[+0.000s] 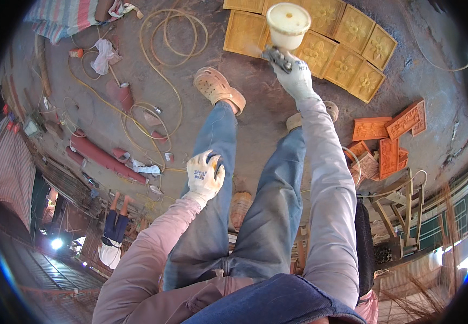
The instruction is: The person arranges several carved wooden panels on the floor, then uses a spray gun to apply a clear or light-colored finish to them. After spraying, the person repositions the panels and continues spraying additional panels.
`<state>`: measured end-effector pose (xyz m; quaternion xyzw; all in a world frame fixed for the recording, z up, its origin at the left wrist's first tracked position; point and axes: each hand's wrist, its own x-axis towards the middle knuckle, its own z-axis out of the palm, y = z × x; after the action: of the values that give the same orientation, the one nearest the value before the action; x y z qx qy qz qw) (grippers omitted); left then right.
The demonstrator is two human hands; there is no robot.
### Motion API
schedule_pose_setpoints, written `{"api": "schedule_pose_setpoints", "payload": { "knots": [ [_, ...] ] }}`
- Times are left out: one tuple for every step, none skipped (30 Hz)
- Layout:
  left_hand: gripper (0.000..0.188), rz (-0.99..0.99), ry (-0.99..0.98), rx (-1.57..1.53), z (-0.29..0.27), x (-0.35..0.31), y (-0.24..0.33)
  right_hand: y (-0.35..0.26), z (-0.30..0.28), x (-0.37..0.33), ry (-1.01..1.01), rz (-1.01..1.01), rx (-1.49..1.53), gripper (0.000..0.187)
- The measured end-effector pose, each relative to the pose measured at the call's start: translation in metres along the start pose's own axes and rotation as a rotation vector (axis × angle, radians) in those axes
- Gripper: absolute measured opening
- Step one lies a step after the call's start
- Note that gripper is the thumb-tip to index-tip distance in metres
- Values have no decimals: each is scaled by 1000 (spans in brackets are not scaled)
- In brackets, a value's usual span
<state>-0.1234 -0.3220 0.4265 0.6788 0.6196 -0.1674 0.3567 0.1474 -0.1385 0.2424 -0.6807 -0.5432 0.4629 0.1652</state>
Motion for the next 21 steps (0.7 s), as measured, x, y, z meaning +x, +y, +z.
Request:
{"api": "schedule_pose_setpoints", "payload": {
  "knots": [
    [33, -1, 9, 3, 0, -1, -1, -4, 6, 4, 50, 15, -5, 38],
    [33, -5, 5, 2, -1, 0, -1, -4, 12, 8, 163, 34, 27, 38],
    [33, -6, 1, 2, -1, 1, -2, -2, 15, 9, 209, 41, 25, 39],
    [33, -5, -4, 3, -2, 2, -2, 0, 17, 10, 257, 50, 23, 40],
    [33, -3, -2, -3, -1, 2, -1, 4, 15, 8, 306, 60, 11, 42],
    [33, 1, 0, -7, 0, 2, -1, 11, 12, 4, 298, 31, 65, 43],
    [33, 7, 1, -11, 0, 1, -1, 16, 10, -3, 267, 65, 83, 43],
    [33, 5, 0, -8, 2, 1, -1, 22, 3, -13, 237, 100, 95, 42],
    [33, 4, -1, -4, 3, 0, -2, 27, -4, -23, 207, 136, 108, 42],
    [33, 3, -2, 0, 4, -1, -2, 34, -15, -33, 216, 169, 27, 38],
    [33, 7, -8, 3, 4, 0, -1, 48, -23, -43, 277, 220, 122, 37],
    [33, 10, -13, 8, 3, 0, 0, 69, -26, -57, 338, 270, 221, 36],
    [33, 11, -18, 17, 2, 2, 1, 91, -30, -69, 398, 318, 323, 35],
    [33, 16, -27, 19, 1, 3, 2, 112, -38, -81, 485, 300, 280, 33],
    [34, 27, -46, 23, 1, 4, 3, 130, -50, -93, 572, 285, 235, 32],
    [34, 26, -61, 28, 2, 3, 3, 138, -65, -101, 609, 320, 223, 32],
    [35, 25, -77, 33, 3, 2, 5, 144, -81, -109, 646, 355, 211, 32],
    [35, 30, -82, 36, 4, 2, 5, 155, -94, -116, 708, 438, 178, 31],
    [35, 33, -87, 39, 6, 2, 5, 166, -106, -122, 767, 519, 144, 30],
    [35, 40, -92, 42, 7, 2, 6, 180, -114, -128, 862, 510, 179, 29],
    [35, 44, -102, 51, 7, 3, 7, 193, -121, -131, 957, 497, 216, 29]
  ]
}}
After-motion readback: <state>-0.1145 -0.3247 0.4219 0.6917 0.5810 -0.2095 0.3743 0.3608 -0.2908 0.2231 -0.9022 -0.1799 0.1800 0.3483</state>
